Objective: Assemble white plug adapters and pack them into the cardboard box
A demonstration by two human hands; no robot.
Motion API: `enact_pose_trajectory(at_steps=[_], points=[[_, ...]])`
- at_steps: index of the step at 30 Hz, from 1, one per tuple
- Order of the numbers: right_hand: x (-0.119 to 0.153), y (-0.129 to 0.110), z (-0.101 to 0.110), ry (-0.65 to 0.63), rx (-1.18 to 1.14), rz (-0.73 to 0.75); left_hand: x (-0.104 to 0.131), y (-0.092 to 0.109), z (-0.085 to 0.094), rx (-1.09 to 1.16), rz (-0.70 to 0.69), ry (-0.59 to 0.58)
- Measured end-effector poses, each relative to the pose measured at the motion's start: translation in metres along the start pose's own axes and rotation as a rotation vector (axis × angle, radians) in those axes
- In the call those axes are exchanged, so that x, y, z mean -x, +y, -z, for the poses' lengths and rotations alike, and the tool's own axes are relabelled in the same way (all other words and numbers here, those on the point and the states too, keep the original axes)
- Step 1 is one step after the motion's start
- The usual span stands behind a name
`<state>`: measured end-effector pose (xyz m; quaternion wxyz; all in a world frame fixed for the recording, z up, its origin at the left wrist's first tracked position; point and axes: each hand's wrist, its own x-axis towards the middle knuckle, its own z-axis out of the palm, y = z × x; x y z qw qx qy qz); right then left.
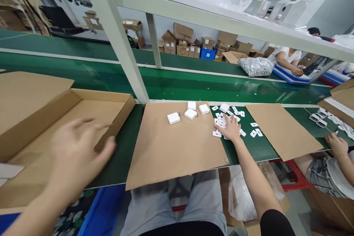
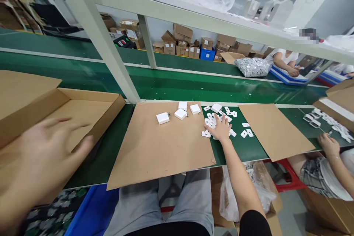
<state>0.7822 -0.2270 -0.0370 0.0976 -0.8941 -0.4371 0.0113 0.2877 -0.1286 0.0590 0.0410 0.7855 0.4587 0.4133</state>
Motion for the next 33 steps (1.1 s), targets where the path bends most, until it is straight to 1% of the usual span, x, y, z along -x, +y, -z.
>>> enact_pose_trajectory(at_steps=[2,3,5,6,8,10,12,13,14,16,19,21,23,26,27,29,31,33], points=[[-0.004,0.0,-0.001,0.038,0.004,0.0,0.003,0.032,-0.03,0.007,-0.087,-0.025],[-0.007,0.002,-0.002,0.063,-0.001,-0.004,0.003,0.045,-0.046,0.027,-0.116,-0.066],[-0.013,0.006,-0.003,0.108,-0.021,-0.019,-0.001,0.066,-0.082,0.071,-0.139,-0.139],[-0.016,0.009,-0.003,0.125,-0.037,-0.029,-0.004,0.072,-0.101,0.079,-0.139,-0.174],[-0.022,0.013,-0.003,0.143,-0.061,-0.045,-0.012,0.075,-0.139,0.054,-0.101,-0.243],[-0.026,0.017,-0.002,0.16,-0.071,-0.043,-0.02,0.069,-0.173,0.023,-0.052,-0.308],[-0.028,0.021,-0.002,0.184,-0.075,-0.021,-0.026,0.055,-0.197,0.02,0.011,-0.367],[-0.029,0.024,-0.002,0.201,-0.081,-0.009,-0.028,0.046,-0.206,0.028,0.046,-0.387],[-0.029,0.026,-0.002,0.22,-0.09,0.0,-0.029,0.038,-0.212,0.039,0.081,-0.399],[-0.03,0.031,-0.001,0.263,-0.117,0.01,-0.031,0.024,-0.217,0.066,0.138,-0.406],[-0.03,0.037,0.002,0.315,-0.168,0.019,-0.034,0.013,-0.217,0.124,0.174,-0.398],[-0.03,0.036,0.004,0.345,-0.199,0.026,-0.036,0.013,-0.215,0.174,0.19,-0.378],[-0.029,0.03,0.006,0.372,-0.223,0.041,-0.037,0.017,-0.214,0.24,0.222,-0.347],[-0.025,0.008,0.009,0.378,-0.254,0.108,-0.038,0.025,-0.213,0.409,0.324,-0.294],[-0.024,-0.003,0.009,0.36,-0.265,0.149,-0.038,0.026,-0.213,0.482,0.363,-0.275],[-0.02,-0.029,0.01,0.272,-0.285,0.256,-0.037,0.029,-0.213,0.631,0.416,-0.235],[-0.017,-0.057,0.011,0.102,-0.286,0.381,-0.036,0.03,-0.213,0.767,0.409,-0.211],[-0.013,-0.083,0.014,-0.07,-0.244,0.459,-0.035,0.031,-0.213,0.852,0.357,-0.215]])
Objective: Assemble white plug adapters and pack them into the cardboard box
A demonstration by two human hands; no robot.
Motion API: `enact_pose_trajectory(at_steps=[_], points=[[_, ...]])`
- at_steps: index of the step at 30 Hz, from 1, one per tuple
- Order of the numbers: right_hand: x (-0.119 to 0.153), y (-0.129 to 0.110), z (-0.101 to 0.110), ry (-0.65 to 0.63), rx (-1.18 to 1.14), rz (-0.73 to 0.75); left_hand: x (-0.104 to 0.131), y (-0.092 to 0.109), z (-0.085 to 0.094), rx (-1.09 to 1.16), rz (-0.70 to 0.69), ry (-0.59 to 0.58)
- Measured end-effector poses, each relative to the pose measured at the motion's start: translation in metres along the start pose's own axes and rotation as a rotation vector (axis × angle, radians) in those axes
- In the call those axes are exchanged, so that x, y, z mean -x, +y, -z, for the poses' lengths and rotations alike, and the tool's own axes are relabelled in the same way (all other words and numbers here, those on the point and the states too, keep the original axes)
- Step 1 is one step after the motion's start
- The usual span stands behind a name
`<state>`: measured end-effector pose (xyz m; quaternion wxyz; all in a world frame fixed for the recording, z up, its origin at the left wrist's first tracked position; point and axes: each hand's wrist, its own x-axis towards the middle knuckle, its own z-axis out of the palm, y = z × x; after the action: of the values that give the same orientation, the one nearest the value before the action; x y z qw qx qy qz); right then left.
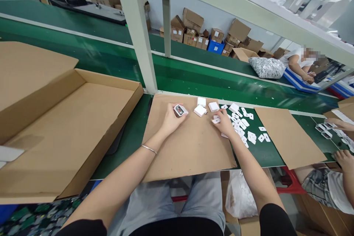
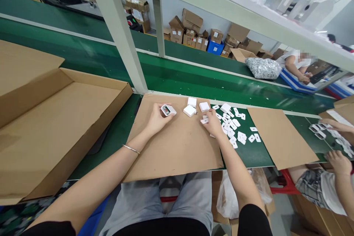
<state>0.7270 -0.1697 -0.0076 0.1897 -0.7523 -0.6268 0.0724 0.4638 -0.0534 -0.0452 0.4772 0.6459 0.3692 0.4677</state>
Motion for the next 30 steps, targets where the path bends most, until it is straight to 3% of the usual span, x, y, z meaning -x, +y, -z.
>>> enact_pose_trajectory(at_steps=[2,6,12,15,24,30], points=[[-0.005,-0.021,-0.001,-0.089,0.039,0.006,0.001,0.001,0.0,0.02,-0.045,-0.047],[-0.011,-0.046,0.003,-0.105,0.228,0.03,0.003,0.007,-0.001,0.0,-0.13,-0.069],[-0.02,-0.057,0.0,-0.2,0.396,0.262,0.003,0.015,-0.001,-0.022,-0.197,-0.035],[-0.023,-0.058,-0.003,-0.162,0.407,0.3,0.002,0.014,-0.002,-0.021,-0.212,-0.025],[-0.015,-0.063,-0.023,-0.166,0.247,0.34,0.004,0.01,-0.002,-0.033,-0.19,0.0],[-0.009,-0.064,-0.021,-0.171,0.044,0.29,0.006,0.012,-0.002,-0.033,-0.147,0.006]])
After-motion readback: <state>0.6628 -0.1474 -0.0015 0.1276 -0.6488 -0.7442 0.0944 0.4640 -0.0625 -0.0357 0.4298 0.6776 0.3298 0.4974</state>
